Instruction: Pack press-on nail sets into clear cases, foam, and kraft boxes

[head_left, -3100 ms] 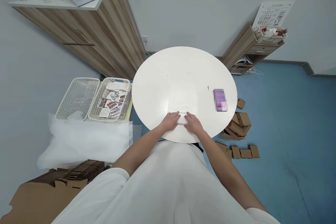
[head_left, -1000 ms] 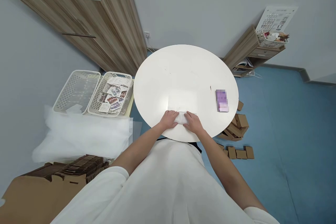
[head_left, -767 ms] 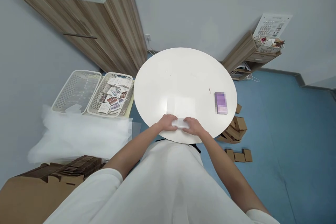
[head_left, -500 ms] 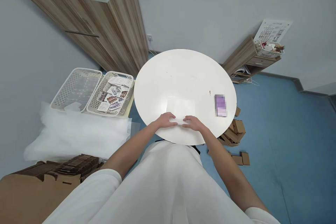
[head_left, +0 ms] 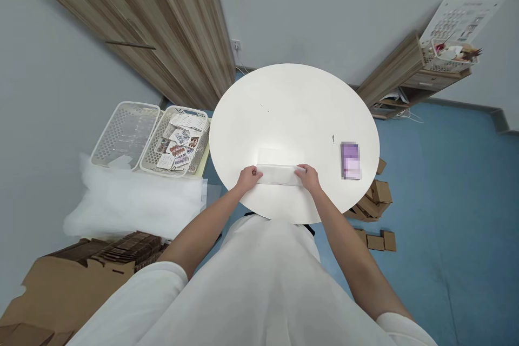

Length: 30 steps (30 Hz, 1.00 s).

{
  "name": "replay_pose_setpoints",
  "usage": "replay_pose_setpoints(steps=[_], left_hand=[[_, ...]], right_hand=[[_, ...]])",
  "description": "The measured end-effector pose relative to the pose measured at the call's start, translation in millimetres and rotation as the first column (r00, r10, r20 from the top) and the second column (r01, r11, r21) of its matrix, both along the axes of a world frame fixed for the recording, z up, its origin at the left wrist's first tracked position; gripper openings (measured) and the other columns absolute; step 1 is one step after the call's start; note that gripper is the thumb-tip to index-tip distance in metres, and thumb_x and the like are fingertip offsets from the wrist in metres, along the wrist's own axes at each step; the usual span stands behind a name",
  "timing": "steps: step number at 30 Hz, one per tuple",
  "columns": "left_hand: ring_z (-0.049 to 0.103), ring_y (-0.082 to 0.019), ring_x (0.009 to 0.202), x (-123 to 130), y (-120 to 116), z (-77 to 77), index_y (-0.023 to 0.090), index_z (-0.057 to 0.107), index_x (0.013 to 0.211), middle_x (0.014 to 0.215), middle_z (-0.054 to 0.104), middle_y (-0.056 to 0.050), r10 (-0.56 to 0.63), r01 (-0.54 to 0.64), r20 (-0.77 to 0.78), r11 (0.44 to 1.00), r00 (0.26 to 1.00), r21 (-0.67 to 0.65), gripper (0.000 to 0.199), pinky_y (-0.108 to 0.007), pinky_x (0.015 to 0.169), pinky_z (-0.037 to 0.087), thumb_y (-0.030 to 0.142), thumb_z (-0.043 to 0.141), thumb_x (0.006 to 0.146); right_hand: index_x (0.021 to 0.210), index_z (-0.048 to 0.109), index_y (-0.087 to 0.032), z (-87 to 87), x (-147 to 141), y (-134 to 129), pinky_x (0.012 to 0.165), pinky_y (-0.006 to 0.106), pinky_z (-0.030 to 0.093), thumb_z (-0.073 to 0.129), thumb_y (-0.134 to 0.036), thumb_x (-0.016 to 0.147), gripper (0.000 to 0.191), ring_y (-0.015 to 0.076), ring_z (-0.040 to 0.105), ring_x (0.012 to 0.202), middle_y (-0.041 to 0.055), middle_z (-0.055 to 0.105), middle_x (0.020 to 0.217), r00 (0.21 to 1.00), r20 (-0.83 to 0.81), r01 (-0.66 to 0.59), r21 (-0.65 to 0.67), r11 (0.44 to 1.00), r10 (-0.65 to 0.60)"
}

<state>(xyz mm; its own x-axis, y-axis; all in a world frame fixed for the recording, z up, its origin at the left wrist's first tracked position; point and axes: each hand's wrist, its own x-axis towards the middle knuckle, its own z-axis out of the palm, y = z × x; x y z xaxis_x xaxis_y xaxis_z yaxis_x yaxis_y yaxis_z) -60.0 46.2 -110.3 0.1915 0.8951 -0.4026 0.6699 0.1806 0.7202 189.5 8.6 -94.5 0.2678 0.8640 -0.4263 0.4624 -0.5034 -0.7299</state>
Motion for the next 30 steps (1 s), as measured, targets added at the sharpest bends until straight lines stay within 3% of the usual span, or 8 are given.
replay_pose_setpoints(steps=[3, 6, 9, 12, 16, 21, 24, 30], left_hand=[[0.052, -0.014, 0.065, -1.1, 1.2, 2.5, 0.02, 0.05, 0.084, 0.07, 0.054, 0.0, 0.076, -0.075, -0.053, 0.997, 0.996, 0.015, 0.02, -0.027, 0.06, 0.04, 0.034, 0.055, 0.072], [0.055, -0.018, 0.08, -0.4, -1.3, 10.8, 0.018, 0.044, 0.106, 0.09, 0.056, -0.005, 0.125, -0.107, -0.134, 0.985, 0.983, 0.135, 0.035, -0.03, 0.07, 0.043, 0.031, 0.053, 0.074], [0.047, -0.023, 0.103, 10.1, -11.2, 20.3, 0.019, 0.042, 0.113, 0.112, 0.049, -0.01, -0.057, 0.129, -0.225, 0.939, 0.973, 0.319, 0.037, -0.036, 0.085, 0.039, 0.029, 0.048, 0.078], [0.036, -0.028, 0.117, 29.5, -26.3, 23.6, 0.023, 0.042, 0.118, 0.127, 0.04, -0.01, -0.385, 0.483, -0.321, 0.81, 0.866, 0.332, 0.041, -0.042, 0.094, 0.03, 0.031, 0.049, 0.078], [0.032, -0.029, 0.119, 47.2, -38.8, 18.3, 0.025, 0.035, 0.126, 0.134, 0.034, -0.01, -0.469, 0.603, -0.424, 0.75, 0.775, 0.272, 0.052, -0.044, 0.094, 0.028, 0.032, 0.051, 0.077], [0.033, -0.03, 0.117, 42.3, -38.4, 15.8, 0.024, 0.036, 0.126, 0.133, 0.034, -0.012, -0.52, 0.68, -0.471, 0.678, 0.712, 0.28, 0.053, -0.043, 0.091, 0.03, 0.028, 0.05, 0.076], [0.034, -0.029, 0.116, 40.8, -43.6, 16.7, 0.024, 0.035, 0.127, 0.132, 0.034, -0.011, -0.572, 0.723, -0.464, 0.636, 0.676, 0.27, 0.053, -0.041, 0.09, 0.032, 0.027, 0.049, 0.076], [0.033, -0.028, 0.117, 57.9, -64.5, 16.6, 0.023, 0.033, 0.129, 0.134, 0.032, -0.011, -0.672, 0.773, -0.383, 0.571, 0.633, 0.276, 0.058, -0.039, 0.093, 0.03, 0.024, 0.051, 0.073]], right_hand=[[0.097, 0.057, -0.021, -8.4, 5.9, -4.8, 0.073, 0.033, 0.045, 0.048, -0.032, 0.071, 0.03, 0.0186, 0.056, 0.082, 0.004, 0.062, 0.091, 0.997, 0.044, 0.057, 0.005, 0.998, -0.057], [0.112, 0.049, -0.019, -11.0, 8.5, -15.4, 0.084, 0.036, 0.042, 0.048, -0.032, 0.071, 0.043, 0.0215, 0.053, 0.097, 0.0093, 0.056, 0.107, 0.983, 0.12, 0.134, 0.066, 0.989, -0.141], [0.125, 0.036, -0.016, -9.6, 0.5, -27.9, 0.097, 0.04, 0.034, 0.05, -0.034, 0.071, 0.058, 0.0254, 0.039, 0.117, 0.0133, 0.042, 0.126, 0.971, 0.137, 0.183, 0.106, 0.977, -0.196], [0.131, 0.026, -0.017, -8.0, -15.1, -34.7, 0.097, 0.04, 0.034, 0.054, -0.035, 0.068, 0.071, 0.0263, 0.035, 0.122, 0.0131, 0.033, 0.133, 0.98, 0.006, 0.197, 0.07, 0.978, -0.198], [0.131, 0.024, -0.021, -7.9, -26.5, -31.7, 0.079, 0.036, 0.046, 0.061, -0.031, 0.062, 0.079, 0.0248, 0.053, 0.101, 0.0147, 0.04, 0.127, 0.926, -0.199, 0.322, -0.028, 0.946, -0.321], [0.092, 0.055, -0.018, -4.0, -20.7, -34.2, 0.057, 0.027, 0.043, 0.06, -0.03, 0.06, 0.034, 0.0164, 0.055, 0.066, 0.0044, 0.059, 0.078, 0.902, -0.276, 0.298, -0.163, 0.94, -0.334], [0.069, 0.053, -0.018, 0.0, -16.9, -46.2, 0.051, 0.024, 0.036, 0.056, -0.03, 0.061, 0.015, 0.0117, 0.048, 0.056, -0.0011, 0.052, 0.064, 0.908, -0.224, 0.33, -0.136, 0.934, -0.353], [0.069, 0.046, -0.02, 8.6, -8.8, -69.9, 0.047, 0.021, 0.031, 0.052, -0.026, 0.062, 0.011, 0.0089, 0.04, 0.052, -0.0053, 0.044, 0.058, 0.891, -0.15, 0.424, -0.067, 0.903, -0.43]])
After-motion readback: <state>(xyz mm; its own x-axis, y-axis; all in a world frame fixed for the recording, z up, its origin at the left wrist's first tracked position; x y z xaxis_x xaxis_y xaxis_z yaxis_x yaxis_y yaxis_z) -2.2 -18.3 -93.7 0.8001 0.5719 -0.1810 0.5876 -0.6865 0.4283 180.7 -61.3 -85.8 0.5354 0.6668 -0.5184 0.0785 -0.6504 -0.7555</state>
